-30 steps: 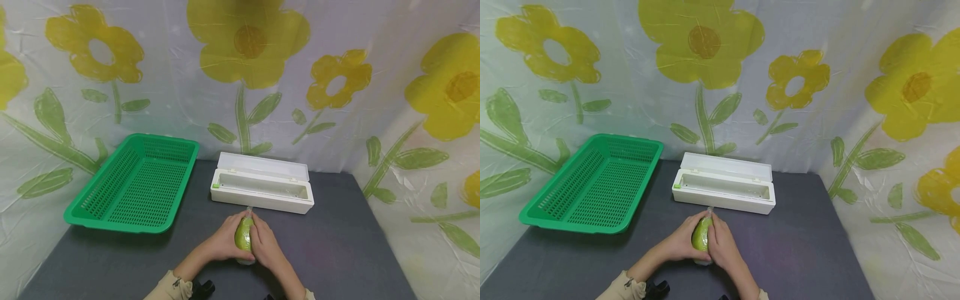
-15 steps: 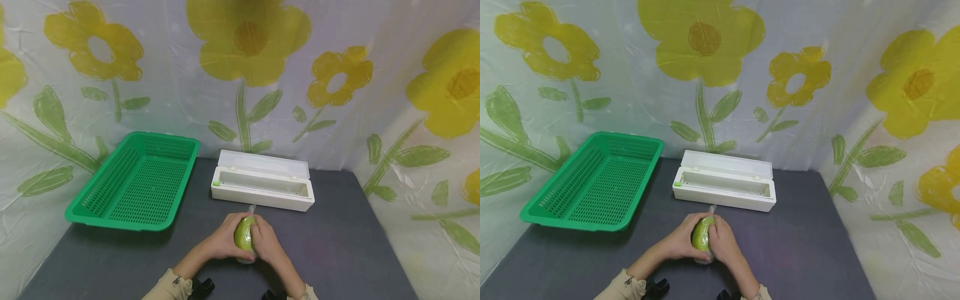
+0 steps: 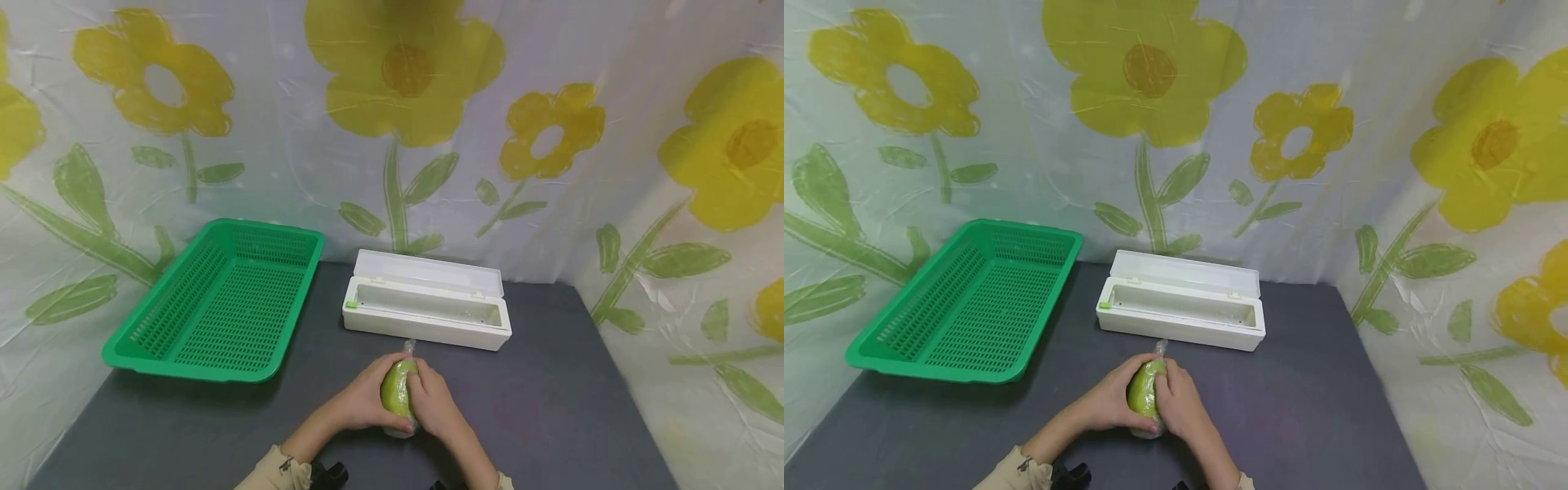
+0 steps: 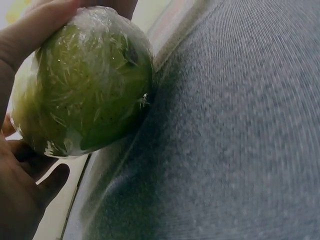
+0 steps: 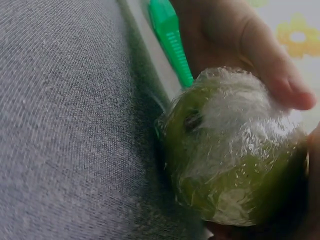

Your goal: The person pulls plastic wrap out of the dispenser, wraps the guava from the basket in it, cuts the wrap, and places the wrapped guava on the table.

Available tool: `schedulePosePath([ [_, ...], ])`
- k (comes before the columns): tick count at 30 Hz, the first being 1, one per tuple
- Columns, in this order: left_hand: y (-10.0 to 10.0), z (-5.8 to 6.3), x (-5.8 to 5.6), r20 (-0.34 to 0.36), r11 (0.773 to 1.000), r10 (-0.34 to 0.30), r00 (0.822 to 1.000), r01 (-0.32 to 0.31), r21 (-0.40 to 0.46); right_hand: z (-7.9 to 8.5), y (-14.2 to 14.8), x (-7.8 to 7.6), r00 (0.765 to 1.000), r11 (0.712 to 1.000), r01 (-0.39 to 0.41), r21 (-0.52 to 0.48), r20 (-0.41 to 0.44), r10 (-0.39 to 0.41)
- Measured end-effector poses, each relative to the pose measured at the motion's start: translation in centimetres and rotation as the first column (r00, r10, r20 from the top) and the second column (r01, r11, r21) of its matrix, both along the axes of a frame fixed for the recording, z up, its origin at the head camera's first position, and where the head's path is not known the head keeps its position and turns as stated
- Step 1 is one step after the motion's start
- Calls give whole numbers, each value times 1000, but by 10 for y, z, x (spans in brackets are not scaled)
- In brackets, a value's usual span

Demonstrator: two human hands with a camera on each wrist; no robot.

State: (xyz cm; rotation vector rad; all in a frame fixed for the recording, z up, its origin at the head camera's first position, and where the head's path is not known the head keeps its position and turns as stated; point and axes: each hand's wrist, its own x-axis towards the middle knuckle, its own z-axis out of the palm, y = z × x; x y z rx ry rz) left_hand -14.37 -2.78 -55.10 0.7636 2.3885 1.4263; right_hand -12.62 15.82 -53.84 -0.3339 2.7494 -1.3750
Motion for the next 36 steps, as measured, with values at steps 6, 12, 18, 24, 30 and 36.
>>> schedulePosePath([
  [6,2,1,1,-11,1000,9,1000,-10,-21,0,-4,1,993,998,-16,68,-117,23],
  [12,3,1,2,-25,1000,6,1000,-6,-19,2,-6,2,971,986,-19,167,-230,58],
  [18,3,1,6,-28,1000,14,1000,-14,-1,4,-9,-1,987,988,35,147,-160,-11],
  [24,1,-1,9,-54,1000,7,999,-7,4,2,-7,-4,1000,999,17,-38,-14,-18],
  [30,1,-1,10,-65,1000,7,998,-7,-3,-1,-4,-5,999,999,-5,-47,-42,3],
  [36,2,1,9,-54,1000,12,998,-11,7,-2,-8,0,994,1000,-1,-12,-112,0],
])
